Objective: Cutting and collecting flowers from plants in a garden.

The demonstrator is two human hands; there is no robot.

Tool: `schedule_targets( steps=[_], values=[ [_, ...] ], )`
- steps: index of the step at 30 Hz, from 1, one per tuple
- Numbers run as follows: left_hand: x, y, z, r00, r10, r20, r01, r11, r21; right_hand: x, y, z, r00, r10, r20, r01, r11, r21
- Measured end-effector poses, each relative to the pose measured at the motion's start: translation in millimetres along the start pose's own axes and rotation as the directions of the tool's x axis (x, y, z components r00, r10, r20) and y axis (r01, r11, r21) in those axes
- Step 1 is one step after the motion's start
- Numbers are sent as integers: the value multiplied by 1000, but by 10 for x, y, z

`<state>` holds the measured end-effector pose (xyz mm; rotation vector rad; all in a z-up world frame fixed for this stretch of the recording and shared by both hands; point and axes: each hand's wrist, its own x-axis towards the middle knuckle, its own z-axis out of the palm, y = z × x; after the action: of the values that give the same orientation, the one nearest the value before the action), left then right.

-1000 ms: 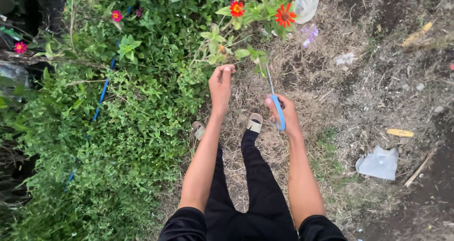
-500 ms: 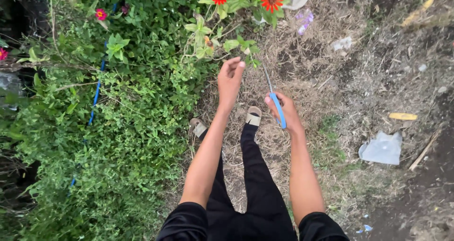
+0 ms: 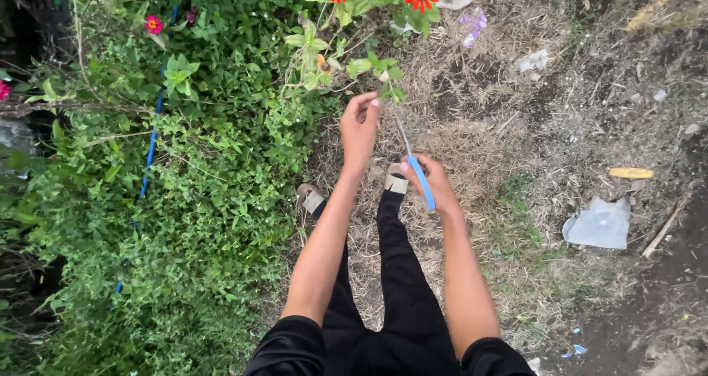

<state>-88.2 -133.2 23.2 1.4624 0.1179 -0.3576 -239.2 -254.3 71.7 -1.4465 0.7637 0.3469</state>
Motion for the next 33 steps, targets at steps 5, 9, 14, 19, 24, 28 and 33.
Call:
schedule_targets(
  steps=[5,9,14,19,24,28,33],
  values=[
    [25,63,-310,985,80,-154,-63,992,106,100,-61,259,995,-45,91,35,994,101],
    [143,170,-527,943,197,-266,-163,976,146,215,-294,459,985,-87,148,66,988,139],
    [230,746,-573,943,201,-264,-133,957,257,283,-533,690,987,-41,153,10,981,194],
    [362,585,-684,927,328,-185,-219,869,444,320,-470,819,991,-57,125,29,976,215],
    [344,286,-728,977,110,-183,-59,963,262,308,-486,868,999,9,41,-18,973,230],
    [339,127,-698,992,95,-86,-69,962,266,429,-407,887,1000,-13,-2,13,985,170],
    [493,-161,-699,944,322,-73,-255,851,459,655,-101,880,969,-219,-113,200,967,-156]
  ],
)
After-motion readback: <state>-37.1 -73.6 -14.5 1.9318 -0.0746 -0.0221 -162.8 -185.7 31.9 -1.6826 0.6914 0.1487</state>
